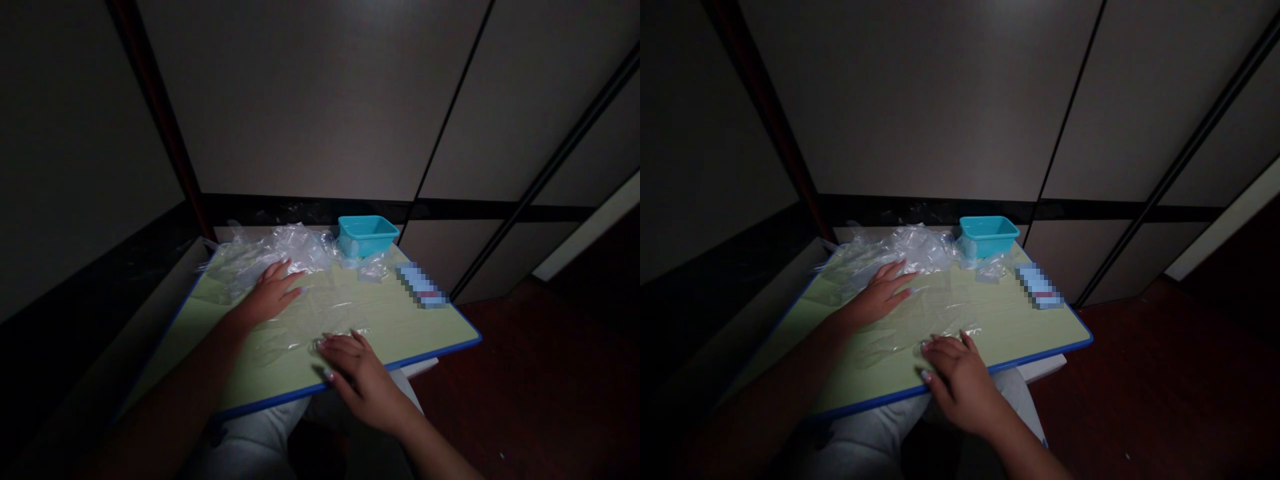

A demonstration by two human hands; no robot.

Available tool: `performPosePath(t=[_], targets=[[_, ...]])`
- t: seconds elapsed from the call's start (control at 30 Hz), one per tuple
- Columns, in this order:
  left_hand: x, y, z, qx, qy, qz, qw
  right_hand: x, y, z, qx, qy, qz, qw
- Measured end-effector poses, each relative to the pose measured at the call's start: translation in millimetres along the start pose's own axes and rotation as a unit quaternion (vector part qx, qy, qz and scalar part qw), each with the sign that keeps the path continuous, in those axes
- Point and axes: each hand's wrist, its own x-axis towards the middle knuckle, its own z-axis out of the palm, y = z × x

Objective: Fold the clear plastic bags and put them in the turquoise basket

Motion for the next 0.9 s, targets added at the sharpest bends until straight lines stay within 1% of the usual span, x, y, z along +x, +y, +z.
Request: performPosePath(t=[0.1,0.2,0.33,0.4,0.47,0.53,0.63,0.77,0.9], targets=[[1,1,-1.0,-0.010,-0.001,0.016,1.000,15,5,1,0.090,0.061,0.007,0.994],[1,6,-6.4,-0.035,0.001,0.045,0.998,32,14,2,0.156,0.071,0.030,0.985],[-2,23,-14.3,-0.097,-0.006,0.085,0.992,43,26,8,0.233,0.081,0.052,0.968],[-4,35,-15.1,-0.131,-0.023,0.117,0.984,43,30,12,0.242,0.108,0.061,0.962],[-5,47,-13.6,-0.165,-0.041,0.140,0.975,39,31,14,0.228,0.134,0.063,0.962],[-5,56,-11.3,-0.197,-0.061,0.161,0.965,37,30,13,0.219,0.142,0.058,0.964],[-6,63,-8.4,-0.224,-0.078,0.182,0.954,36,26,9,0.213,0.129,0.049,0.967],[-6,65,-8.4,-0.228,-0.078,0.178,0.954,37,22,4,0.200,0.086,0.053,0.975],[-6,66,-11.6,-0.221,-0.089,0.189,0.953,37,22,3,0.204,0.076,0.054,0.974]])
